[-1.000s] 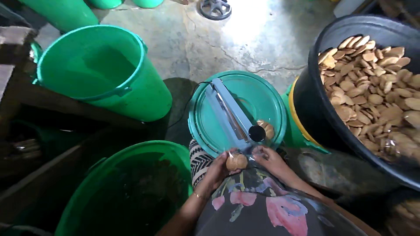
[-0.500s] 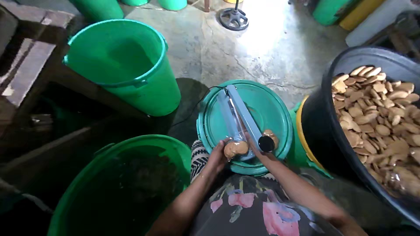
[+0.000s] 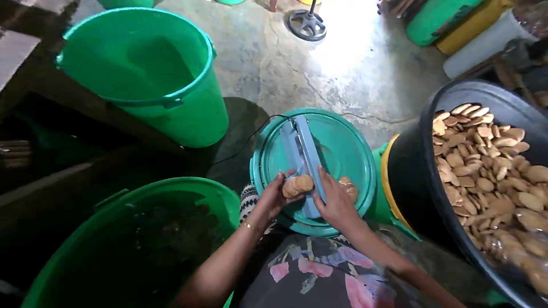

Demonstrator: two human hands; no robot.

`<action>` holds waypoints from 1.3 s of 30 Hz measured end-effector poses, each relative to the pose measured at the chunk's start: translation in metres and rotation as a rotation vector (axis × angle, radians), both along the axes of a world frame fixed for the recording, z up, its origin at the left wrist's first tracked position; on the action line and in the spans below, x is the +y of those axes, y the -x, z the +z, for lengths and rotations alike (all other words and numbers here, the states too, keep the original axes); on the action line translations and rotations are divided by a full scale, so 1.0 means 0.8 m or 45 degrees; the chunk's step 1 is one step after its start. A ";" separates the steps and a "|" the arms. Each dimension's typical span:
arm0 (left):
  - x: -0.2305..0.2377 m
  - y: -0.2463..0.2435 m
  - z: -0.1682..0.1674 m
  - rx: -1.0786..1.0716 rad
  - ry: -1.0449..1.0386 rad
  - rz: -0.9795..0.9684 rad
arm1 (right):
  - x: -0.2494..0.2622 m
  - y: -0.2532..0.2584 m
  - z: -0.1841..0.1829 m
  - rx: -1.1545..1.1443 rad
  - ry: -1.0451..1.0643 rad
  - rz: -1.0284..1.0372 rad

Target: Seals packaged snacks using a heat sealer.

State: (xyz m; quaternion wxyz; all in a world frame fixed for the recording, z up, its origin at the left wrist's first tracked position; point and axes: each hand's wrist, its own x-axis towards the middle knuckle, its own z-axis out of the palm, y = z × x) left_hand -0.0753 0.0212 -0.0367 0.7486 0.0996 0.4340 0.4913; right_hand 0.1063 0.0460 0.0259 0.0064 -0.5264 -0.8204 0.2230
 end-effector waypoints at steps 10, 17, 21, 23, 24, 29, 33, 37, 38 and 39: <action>0.010 -0.002 0.028 0.722 -0.226 -0.261 | -0.007 -0.014 -0.044 0.337 -0.350 -0.002; 0.026 -0.013 0.027 0.519 -0.118 -0.228 | -0.008 -0.011 -0.027 0.392 -0.210 -0.056; 0.022 -0.021 0.030 0.793 -0.289 -0.194 | -0.009 -0.017 -0.004 0.560 -0.191 -0.010; 0.005 -0.009 0.022 0.761 -0.408 -0.169 | -0.013 -0.035 0.010 0.807 -0.210 -0.027; -0.008 0.003 0.018 0.740 -0.418 -0.141 | -0.016 -0.050 0.014 0.911 -0.207 -0.061; -0.106 0.120 -0.004 1.191 -0.216 -0.066 | -0.033 -0.153 -0.017 0.592 0.255 -0.796; -0.154 0.186 -0.025 1.801 -0.139 -0.509 | -0.032 -0.158 -0.052 0.077 0.609 -0.806; -0.110 0.118 0.022 1.510 -0.184 -0.793 | -0.022 -0.138 -0.089 -0.039 0.353 -0.704; -0.097 0.095 0.033 1.356 -0.249 -0.846 | -0.018 -0.142 -0.093 0.015 0.308 -0.714; -0.087 0.075 0.039 1.197 -0.339 -0.897 | -0.013 -0.146 -0.088 0.113 0.320 -0.749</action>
